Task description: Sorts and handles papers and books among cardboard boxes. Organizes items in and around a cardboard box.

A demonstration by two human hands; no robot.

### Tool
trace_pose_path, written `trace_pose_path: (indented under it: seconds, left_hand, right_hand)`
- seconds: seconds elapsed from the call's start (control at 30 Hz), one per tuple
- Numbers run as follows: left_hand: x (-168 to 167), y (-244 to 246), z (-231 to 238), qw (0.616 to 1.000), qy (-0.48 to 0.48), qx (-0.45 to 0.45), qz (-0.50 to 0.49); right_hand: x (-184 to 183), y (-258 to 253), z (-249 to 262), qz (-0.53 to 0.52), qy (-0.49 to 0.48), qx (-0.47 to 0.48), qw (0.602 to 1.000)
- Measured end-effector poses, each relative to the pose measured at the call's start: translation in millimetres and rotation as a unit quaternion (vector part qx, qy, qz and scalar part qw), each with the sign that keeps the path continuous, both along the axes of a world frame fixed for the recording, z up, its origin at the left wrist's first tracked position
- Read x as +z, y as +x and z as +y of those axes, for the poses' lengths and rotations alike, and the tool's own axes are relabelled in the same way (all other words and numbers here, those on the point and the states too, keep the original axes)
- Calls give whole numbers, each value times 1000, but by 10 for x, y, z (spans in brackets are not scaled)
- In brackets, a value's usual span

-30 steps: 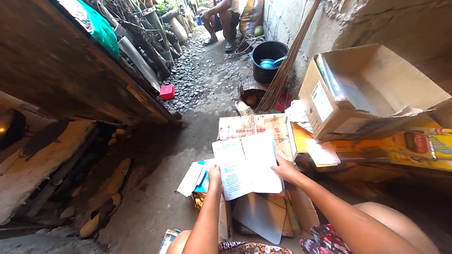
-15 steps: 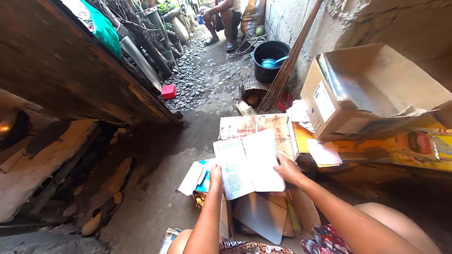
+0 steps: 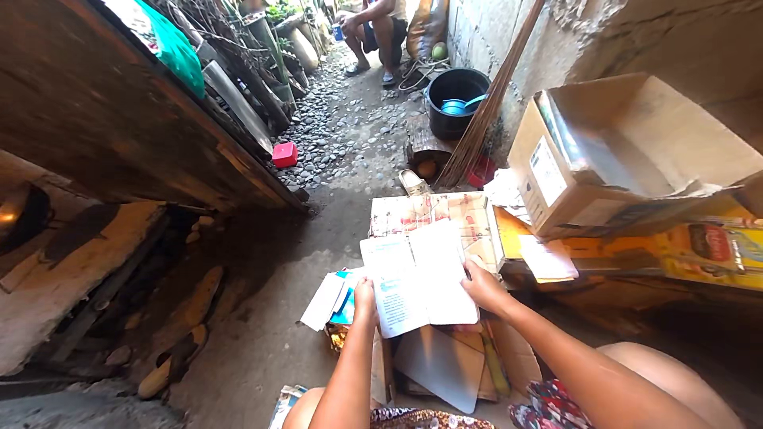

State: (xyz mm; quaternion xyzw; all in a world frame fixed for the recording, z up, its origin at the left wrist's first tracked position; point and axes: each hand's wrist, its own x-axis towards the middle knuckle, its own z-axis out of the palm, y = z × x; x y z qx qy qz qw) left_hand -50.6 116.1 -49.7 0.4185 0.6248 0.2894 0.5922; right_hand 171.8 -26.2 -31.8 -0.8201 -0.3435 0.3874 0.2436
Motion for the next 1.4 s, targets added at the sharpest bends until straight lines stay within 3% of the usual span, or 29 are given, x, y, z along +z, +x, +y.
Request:
trace_pose_path:
  seconds: [0.7, 0.9, 1.0, 1.2, 1.4]
  left_hand:
    - [30, 7, -16, 1000, 1, 3, -15]
    - [38, 13, -7, 990, -54, 25, -129]
    - [101, 47, -62, 975, -84, -27, -206]
    - [84, 162, -191, 955, -117, -123, -242]
    - [53, 290, -231, 944, -137, -136, -267]
  right_hand:
    - [57, -43, -2, -2, -13, 5, 1000]
    - [30, -36, 2, -9, -9, 7, 1000]
    - [-24, -26, 4, -11, 22, 6, 1000]
    - [-61, -28, 13, 4, 58, 8, 998]
    - [-105, -47, -8, 23, 120, 6, 992]
